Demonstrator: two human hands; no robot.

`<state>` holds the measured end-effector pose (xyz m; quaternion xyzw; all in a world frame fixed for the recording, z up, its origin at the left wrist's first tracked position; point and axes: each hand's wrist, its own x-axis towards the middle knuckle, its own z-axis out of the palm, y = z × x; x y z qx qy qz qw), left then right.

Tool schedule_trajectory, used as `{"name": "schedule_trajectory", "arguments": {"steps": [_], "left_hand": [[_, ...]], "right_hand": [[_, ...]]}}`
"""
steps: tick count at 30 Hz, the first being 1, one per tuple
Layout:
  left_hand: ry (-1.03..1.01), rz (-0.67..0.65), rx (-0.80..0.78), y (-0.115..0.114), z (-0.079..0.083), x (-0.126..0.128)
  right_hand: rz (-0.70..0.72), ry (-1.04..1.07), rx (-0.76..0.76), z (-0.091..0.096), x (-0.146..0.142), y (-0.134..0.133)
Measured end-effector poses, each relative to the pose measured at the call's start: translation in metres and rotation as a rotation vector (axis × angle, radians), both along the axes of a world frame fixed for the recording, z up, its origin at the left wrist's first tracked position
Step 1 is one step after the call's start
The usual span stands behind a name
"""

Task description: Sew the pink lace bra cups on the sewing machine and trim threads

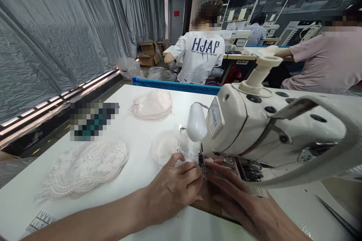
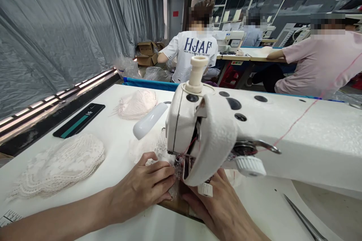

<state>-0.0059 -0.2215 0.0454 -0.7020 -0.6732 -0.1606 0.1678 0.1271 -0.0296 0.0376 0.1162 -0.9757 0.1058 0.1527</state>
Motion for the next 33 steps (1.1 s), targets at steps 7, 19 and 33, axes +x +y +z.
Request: {"name": "schedule_trajectory", "arguments": {"steps": [7, 19, 33], "left_hand": [[-0.025, -0.002, -0.004, 0.0006, 0.0004, -0.0001], [-0.015, 0.003, -0.011, 0.0009, -0.0001, 0.0], [-0.031, 0.029, -0.035, 0.0007, -0.0006, 0.0005]], "right_hand": [[0.0, 0.0, 0.027, -0.0028, 0.0007, -0.0005], [0.02, 0.082, 0.086, -0.0022, 0.0014, 0.0024], [-0.017, 0.165, 0.19, -0.008, 0.0021, 0.0072]]}}
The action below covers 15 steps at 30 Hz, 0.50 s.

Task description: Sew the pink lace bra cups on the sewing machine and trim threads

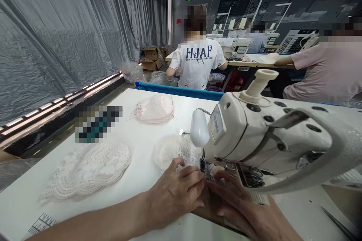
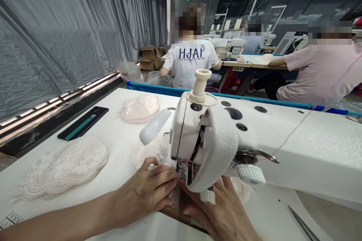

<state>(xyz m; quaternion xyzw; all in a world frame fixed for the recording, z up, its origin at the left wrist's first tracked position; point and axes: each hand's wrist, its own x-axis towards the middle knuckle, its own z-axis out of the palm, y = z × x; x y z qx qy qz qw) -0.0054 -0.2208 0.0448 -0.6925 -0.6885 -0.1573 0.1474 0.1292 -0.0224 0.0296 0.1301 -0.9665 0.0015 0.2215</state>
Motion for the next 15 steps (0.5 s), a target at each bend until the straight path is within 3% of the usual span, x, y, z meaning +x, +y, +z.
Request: {"name": "schedule_trajectory", "arguments": {"steps": [15], "left_hand": [[0.002, 0.0, 0.006, -0.0004, 0.0006, -0.0015]], "right_hand": [[0.007, 0.017, 0.064, -0.0079, 0.0013, 0.0032]]}}
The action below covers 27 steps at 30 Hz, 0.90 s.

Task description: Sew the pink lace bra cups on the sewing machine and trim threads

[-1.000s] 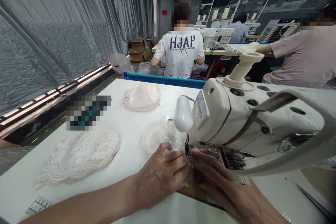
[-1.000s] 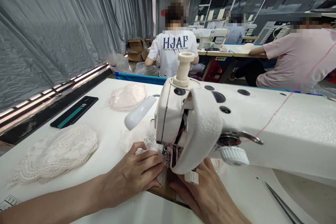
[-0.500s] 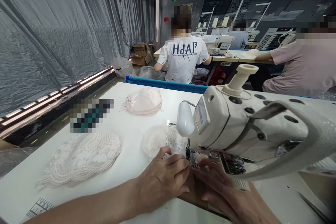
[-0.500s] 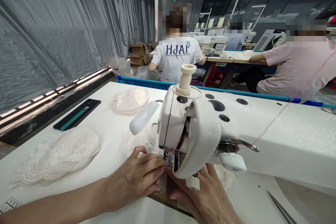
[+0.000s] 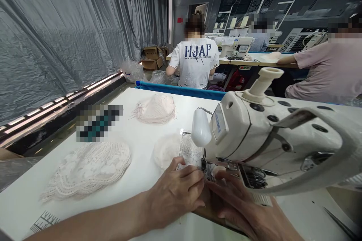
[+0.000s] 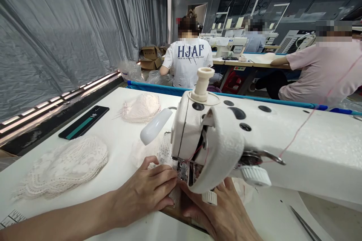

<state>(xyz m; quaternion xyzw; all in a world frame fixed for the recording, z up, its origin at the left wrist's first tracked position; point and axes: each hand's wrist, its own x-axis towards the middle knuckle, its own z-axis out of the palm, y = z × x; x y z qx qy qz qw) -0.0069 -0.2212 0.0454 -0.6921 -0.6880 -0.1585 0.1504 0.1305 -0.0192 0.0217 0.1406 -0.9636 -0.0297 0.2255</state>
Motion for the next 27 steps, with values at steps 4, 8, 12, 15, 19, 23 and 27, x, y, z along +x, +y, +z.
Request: {"name": "schedule_trajectory", "arguments": {"steps": [4, 8, 12, 15, 19, 23, 27], "left_hand": [[0.0, 0.004, -0.006, -0.0001, -0.0006, -0.0002], [-0.006, 0.012, 0.004, 0.0004, -0.0014, -0.0005], [-0.021, 0.037, -0.009, 0.0005, 0.0006, -0.0009], [-0.022, 0.034, -0.02, -0.0001, 0.0015, -0.0002], [-0.014, 0.035, -0.022, -0.0005, 0.0018, 0.0014], [-0.016, 0.034, -0.016, -0.0001, 0.0021, 0.0012], [0.005, 0.022, -0.012, 0.0005, 0.0004, -0.0001]], "right_hand": [[-0.005, -0.007, 0.012, -0.0019, 0.0013, 0.0003], [-0.015, -0.021, 0.021, -0.0029, 0.0024, 0.0004], [-0.021, -0.031, 0.043, -0.0026, 0.0034, 0.0], [-0.028, -0.02, 0.051, -0.0012, 0.0026, -0.0013], [-0.02, -0.027, 0.032, 0.0003, 0.0005, -0.0018], [0.001, -0.022, -0.028, 0.0009, 0.0015, -0.0002], [0.003, -0.032, -0.057, 0.0042, 0.0025, -0.0029]]}}
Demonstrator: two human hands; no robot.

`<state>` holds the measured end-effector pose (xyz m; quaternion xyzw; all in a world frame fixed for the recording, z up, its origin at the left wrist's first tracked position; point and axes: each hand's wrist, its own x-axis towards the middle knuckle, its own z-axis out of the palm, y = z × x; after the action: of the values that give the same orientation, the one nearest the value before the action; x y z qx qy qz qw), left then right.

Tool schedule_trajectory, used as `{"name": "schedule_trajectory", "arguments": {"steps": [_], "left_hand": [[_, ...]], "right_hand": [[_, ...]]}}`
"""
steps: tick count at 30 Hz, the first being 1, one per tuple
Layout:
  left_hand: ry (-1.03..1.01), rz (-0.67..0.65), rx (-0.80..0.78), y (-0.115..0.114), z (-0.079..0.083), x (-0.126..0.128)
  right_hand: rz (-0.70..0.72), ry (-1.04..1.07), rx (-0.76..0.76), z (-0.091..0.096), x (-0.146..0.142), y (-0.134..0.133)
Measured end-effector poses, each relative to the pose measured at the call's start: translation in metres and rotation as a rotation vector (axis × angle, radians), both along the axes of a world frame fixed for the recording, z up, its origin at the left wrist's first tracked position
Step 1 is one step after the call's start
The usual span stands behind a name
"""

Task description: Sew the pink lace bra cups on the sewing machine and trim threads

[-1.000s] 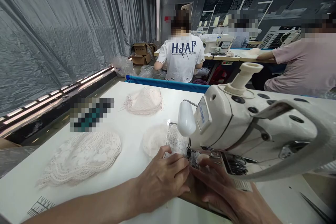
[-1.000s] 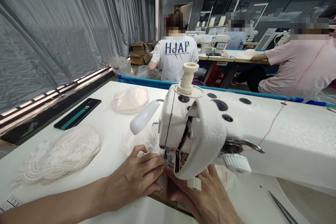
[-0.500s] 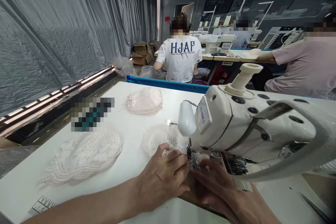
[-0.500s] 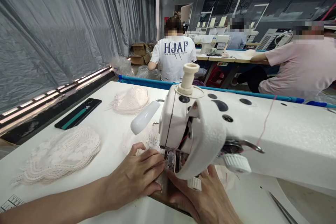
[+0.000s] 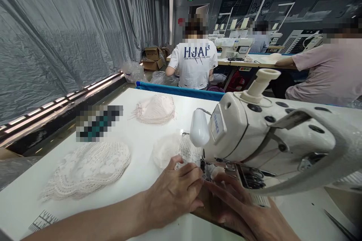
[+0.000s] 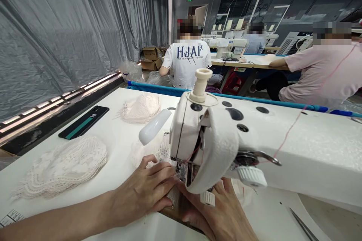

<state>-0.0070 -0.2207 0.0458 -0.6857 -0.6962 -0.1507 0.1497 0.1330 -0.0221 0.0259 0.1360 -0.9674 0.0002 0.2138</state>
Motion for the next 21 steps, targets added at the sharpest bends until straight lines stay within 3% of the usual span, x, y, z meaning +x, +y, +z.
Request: {"name": "schedule_trajectory", "arguments": {"steps": [6, 11, 16, 21], "left_hand": [[0.061, -0.034, -0.022, 0.001, 0.001, -0.001], [0.081, -0.046, -0.017, 0.0, 0.003, 0.0], [0.051, -0.046, 0.012, -0.001, 0.002, 0.0], [0.079, -0.067, 0.015, 0.0, 0.002, -0.001]], "right_hand": [[-0.004, 0.027, -0.006, 0.006, -0.005, -0.006], [0.015, 0.066, -0.147, 0.01, -0.004, -0.006], [0.002, -0.039, -0.241, 0.013, -0.003, -0.011], [-0.029, -0.04, -0.237, 0.011, -0.004, -0.014]]}}
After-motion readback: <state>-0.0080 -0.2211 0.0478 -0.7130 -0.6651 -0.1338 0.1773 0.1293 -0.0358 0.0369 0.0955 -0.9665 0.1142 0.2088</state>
